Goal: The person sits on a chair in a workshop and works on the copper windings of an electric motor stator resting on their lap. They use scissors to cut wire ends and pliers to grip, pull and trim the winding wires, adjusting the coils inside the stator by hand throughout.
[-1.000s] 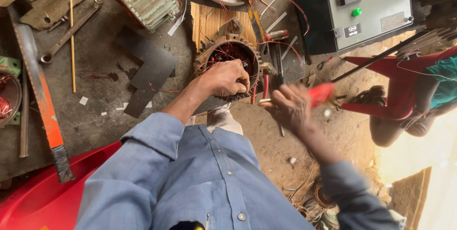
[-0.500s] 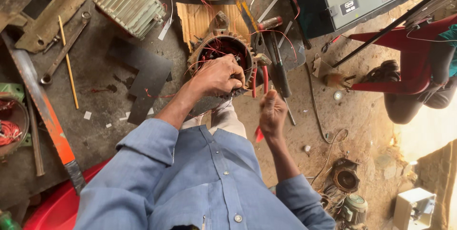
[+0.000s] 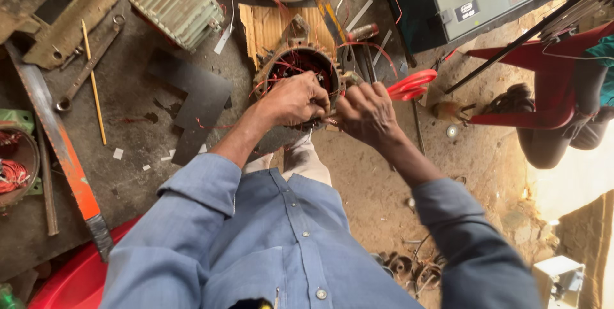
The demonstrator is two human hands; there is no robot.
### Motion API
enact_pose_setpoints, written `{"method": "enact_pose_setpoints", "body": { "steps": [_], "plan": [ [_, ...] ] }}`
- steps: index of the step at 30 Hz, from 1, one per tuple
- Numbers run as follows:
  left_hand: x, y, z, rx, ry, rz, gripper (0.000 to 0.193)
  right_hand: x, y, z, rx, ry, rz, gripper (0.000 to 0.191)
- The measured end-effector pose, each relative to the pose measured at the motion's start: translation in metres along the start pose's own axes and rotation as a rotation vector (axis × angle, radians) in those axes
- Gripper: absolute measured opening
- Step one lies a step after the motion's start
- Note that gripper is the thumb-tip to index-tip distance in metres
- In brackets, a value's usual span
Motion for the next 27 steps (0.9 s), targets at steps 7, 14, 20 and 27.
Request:
{"method": "enact_pose_setpoints", "body": {
  "steps": [7, 14, 20, 27],
  "plan": [
    [0.001, 0.001, 0.002, 0.004, -0.027, 0.016, 0.018, -0.020, -0.023, 0.016, -0.007, -0.244, -0.060, 0.052],
    [0.002, 0.002, -0.001, 0.015, 0.026, 0.027, 0.018, -0.005, -0.020, 0.009, -0.072, -0.165, -0.166, 0.057],
    [0.000, 0.001, -0.001, 0.066, 0.020, 0.038, 0.017, 0.039, -0.016, -0.017, -0.676, 0.631, -0.178, 0.023],
    [0.003, -0.001, 0.001, 0.037, 0.056, 0.043, 0.019, 0.053, 0.030, -0.073, -1.271, 1.156, 0.077, 0.009]
  ]
}}
Point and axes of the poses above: each hand's wrist, its own x-axis away from the middle knuckle, its own y-axis out of the palm, z = x × y, the point moved 1 cm from there along -x, towards the middle knuckle, and after that the axes turned 14 degrees about y, right-handed, at the moved point
